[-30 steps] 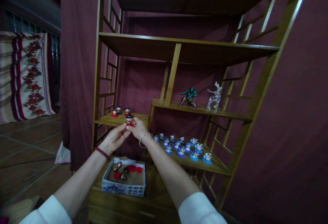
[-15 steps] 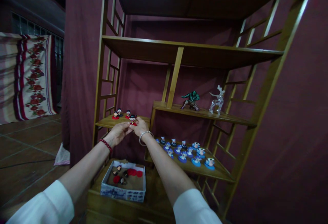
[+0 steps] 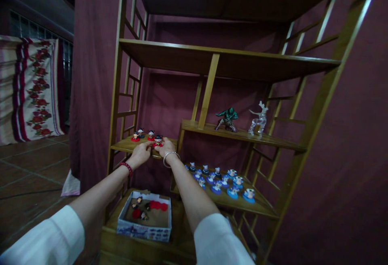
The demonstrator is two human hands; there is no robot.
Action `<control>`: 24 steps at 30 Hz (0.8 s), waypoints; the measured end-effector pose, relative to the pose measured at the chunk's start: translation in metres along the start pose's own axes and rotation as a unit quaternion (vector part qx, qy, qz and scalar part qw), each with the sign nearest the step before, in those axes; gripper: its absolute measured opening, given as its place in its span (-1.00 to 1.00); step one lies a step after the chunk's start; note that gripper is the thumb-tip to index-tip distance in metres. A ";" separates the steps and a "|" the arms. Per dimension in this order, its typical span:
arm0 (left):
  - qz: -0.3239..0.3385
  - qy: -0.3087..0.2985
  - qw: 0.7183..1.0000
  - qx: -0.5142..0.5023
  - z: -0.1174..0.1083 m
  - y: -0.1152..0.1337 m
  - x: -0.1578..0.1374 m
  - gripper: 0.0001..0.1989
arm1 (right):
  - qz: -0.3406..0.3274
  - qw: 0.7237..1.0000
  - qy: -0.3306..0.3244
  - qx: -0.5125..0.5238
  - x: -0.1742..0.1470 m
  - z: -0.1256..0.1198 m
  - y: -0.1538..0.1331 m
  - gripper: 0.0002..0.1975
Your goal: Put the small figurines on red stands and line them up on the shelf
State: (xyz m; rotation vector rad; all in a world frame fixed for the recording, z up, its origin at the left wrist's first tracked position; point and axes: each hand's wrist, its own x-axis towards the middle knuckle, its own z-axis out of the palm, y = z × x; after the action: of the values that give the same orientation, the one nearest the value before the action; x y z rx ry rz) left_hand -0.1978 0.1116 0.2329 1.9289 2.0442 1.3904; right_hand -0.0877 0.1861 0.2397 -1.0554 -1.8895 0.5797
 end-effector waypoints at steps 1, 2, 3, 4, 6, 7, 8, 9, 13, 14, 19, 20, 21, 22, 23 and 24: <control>0.009 -0.009 1.000 0.023 -0.001 0.000 0.000 -0.61 | 0.002 1.000 -0.001 0.001 0.001 0.001 0.001 -0.66; 0.014 -0.016 0.999 0.032 -0.001 0.000 0.000 -0.61 | 0.004 1.000 -0.003 0.003 0.003 0.002 0.002 -0.65; 0.018 -0.021 0.999 0.028 -0.001 0.000 0.001 -0.60 | 0.006 1.000 -0.004 0.006 0.004 0.004 0.003 -0.64; 0.021 -0.022 0.999 0.016 0.000 -0.001 0.001 -0.60 | 0.007 1.000 -0.005 0.009 0.005 0.005 0.005 -0.64; 0.023 -0.019 0.999 -0.021 0.002 -0.003 0.004 -0.61 | 0.010 1.000 -0.008 0.016 0.008 0.007 0.008 -0.62; 0.023 -0.017 0.999 -0.040 0.003 -0.005 0.005 -0.61 | 0.012 1.000 -0.009 0.019 0.010 0.008 0.009 -0.61; 0.021 -0.017 0.998 -0.058 0.004 -0.006 0.006 -0.61 | 0.016 1.000 -0.010 0.021 0.012 0.009 0.011 -0.60; 0.018 -0.019 0.997 -0.073 0.004 -0.007 0.007 -0.61 | 0.020 1.000 -0.010 0.021 0.014 0.010 0.012 -0.59; 0.014 -0.048 0.994 -0.101 0.005 -0.010 0.012 -0.63 | 0.035 0.999 -0.002 0.013 0.019 0.010 0.014 -0.57; 0.022 -0.057 0.993 -0.098 0.005 -0.009 0.012 -0.64 | 0.035 0.999 -0.002 0.014 0.020 0.010 0.014 -0.57; 0.057 -0.101 0.991 -0.074 0.005 -0.008 0.017 -0.66 | 0.039 0.999 -0.006 0.029 0.024 0.011 0.012 -0.58; 0.055 -0.106 0.990 -0.069 0.005 -0.008 0.019 -0.67 | 0.040 0.999 -0.001 0.026 0.025 0.011 0.011 -0.58; 0.055 -0.112 0.990 -0.063 0.006 -0.008 0.020 -0.68 | 0.040 0.999 0.005 0.017 0.025 0.011 0.011 -0.58; 0.055 -0.120 0.990 -0.056 0.006 -0.008 0.022 -0.69 | 0.040 0.999 0.010 0.004 0.026 0.011 0.011 -0.59; 0.057 -0.129 0.989 -0.049 0.007 -0.008 0.024 -0.69 | 0.040 0.999 0.015 -0.013 0.027 0.011 0.011 -0.59; 0.057 -0.140 0.988 -0.044 0.007 -0.009 0.026 -0.70 | 0.040 0.999 0.019 -0.031 0.028 0.012 0.012 -0.59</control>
State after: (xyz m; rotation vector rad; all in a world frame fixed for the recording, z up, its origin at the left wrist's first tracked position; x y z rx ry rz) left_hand -0.2069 0.1382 0.2375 2.0938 1.7454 1.1277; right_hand -0.1000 0.2162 0.2383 -1.1794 -1.8497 0.5459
